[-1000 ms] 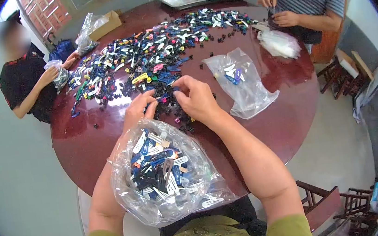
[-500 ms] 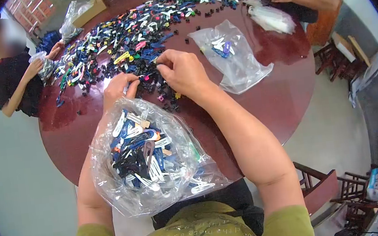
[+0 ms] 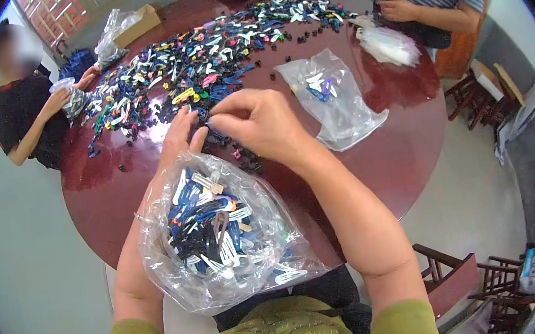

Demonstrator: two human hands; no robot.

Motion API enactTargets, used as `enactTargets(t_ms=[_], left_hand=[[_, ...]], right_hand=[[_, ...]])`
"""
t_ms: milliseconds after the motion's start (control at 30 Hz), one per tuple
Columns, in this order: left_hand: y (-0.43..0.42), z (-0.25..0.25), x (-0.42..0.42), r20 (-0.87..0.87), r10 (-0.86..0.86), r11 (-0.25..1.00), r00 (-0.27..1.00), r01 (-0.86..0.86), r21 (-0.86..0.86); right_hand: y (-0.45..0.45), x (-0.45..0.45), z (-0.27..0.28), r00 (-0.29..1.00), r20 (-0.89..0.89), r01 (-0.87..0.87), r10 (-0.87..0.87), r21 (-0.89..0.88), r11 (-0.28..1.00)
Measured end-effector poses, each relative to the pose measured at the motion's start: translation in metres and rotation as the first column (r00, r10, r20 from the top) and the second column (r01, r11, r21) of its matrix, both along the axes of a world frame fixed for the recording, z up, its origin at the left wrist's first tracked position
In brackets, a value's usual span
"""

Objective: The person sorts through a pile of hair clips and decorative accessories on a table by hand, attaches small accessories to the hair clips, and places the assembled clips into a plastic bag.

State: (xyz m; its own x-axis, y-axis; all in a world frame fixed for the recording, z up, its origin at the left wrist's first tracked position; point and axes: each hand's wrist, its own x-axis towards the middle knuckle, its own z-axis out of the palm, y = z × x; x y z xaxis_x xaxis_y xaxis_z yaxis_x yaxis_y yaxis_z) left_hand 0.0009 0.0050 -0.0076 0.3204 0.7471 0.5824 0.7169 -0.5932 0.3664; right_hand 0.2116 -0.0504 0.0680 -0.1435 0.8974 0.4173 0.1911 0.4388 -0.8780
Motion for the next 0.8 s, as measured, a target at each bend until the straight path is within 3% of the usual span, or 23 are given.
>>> enactTargets(t_ms=[67, 100, 167, 200, 233, 267, 333, 400, 467, 500, 633, 767, 800], left_hand=[[0.004, -0.008, -0.001, 0.001, 0.063, 0.993, 0.998, -0.062, -0.104], [0.004, -0.004, -0.004, -0.023, 0.033, 0.983, 0.999, -0.037, -0.181], [-0.003, 0.009, 0.001, 0.224, -0.021, 0.927, 0.974, 0.102, -0.36], [-0.006, 0.014, 0.003, 0.344, -0.022, 0.885, 0.939, 0.178, -0.43], [-0.004, 0.009, 0.003, 0.449, 0.005, 0.852, 0.894, 0.231, -0.47], [0.0, 0.003, 0.002, 0.549, 0.021, 0.809, 0.835, 0.309, -0.5], [0.0, -0.001, 0.005, 0.578, -0.079, 0.869, 0.812, 0.341, -0.36], [-0.002, 0.003, 0.002, 0.59, -0.031, 0.834, 0.807, 0.346, -0.43], [-0.007, 0.01, 0.003, 0.629, 0.005, 0.791, 0.778, 0.381, -0.478], [-0.001, -0.001, 0.004, 0.676, -0.048, 0.824, 0.735, 0.411, -0.389], [-0.008, 0.005, 0.001, 0.432, -0.088, 0.906, 0.898, 0.252, -0.34], [-0.014, 0.013, -0.002, 0.435, 0.055, 0.877, 0.899, 0.165, -0.451], [-0.014, 0.014, -0.004, 0.42, 0.043, 0.91, 0.906, 0.138, -0.39]], right_hand=[[0.022, 0.016, -0.02, 0.933, 0.314, 0.147, -0.177, 0.118, 0.982], [0.025, 0.018, -0.028, 0.911, 0.358, 0.135, -0.204, 0.21, 0.968], [0.025, 0.016, -0.04, 0.862, 0.431, 0.087, -0.265, 0.39, 0.917], [0.024, 0.012, -0.042, 0.841, 0.517, -0.009, -0.162, 0.311, 0.95], [0.023, 0.003, -0.048, 0.835, 0.523, -0.063, -0.172, 0.402, 0.913], [0.023, -0.006, -0.056, 0.831, 0.526, -0.12, -0.18, 0.486, 0.866], [0.022, -0.023, -0.065, 0.742, 0.639, -0.172, -0.203, 0.474, 0.864], [0.025, -0.025, -0.067, 0.723, 0.663, -0.186, -0.192, 0.455, 0.871], [0.026, -0.02, -0.065, 0.74, 0.653, -0.157, -0.161, 0.401, 0.903], [0.027, -0.02, -0.064, 0.768, 0.618, -0.131, -0.164, 0.404, 0.905], [0.029, -0.015, -0.057, 0.793, 0.553, -0.057, -0.255, 0.484, 0.873], [0.035, -0.011, -0.046, 0.886, 0.301, 0.136, -0.352, 0.557, 0.819], [0.036, -0.009, -0.046, 0.886, 0.292, 0.156, -0.36, 0.543, 0.825]])
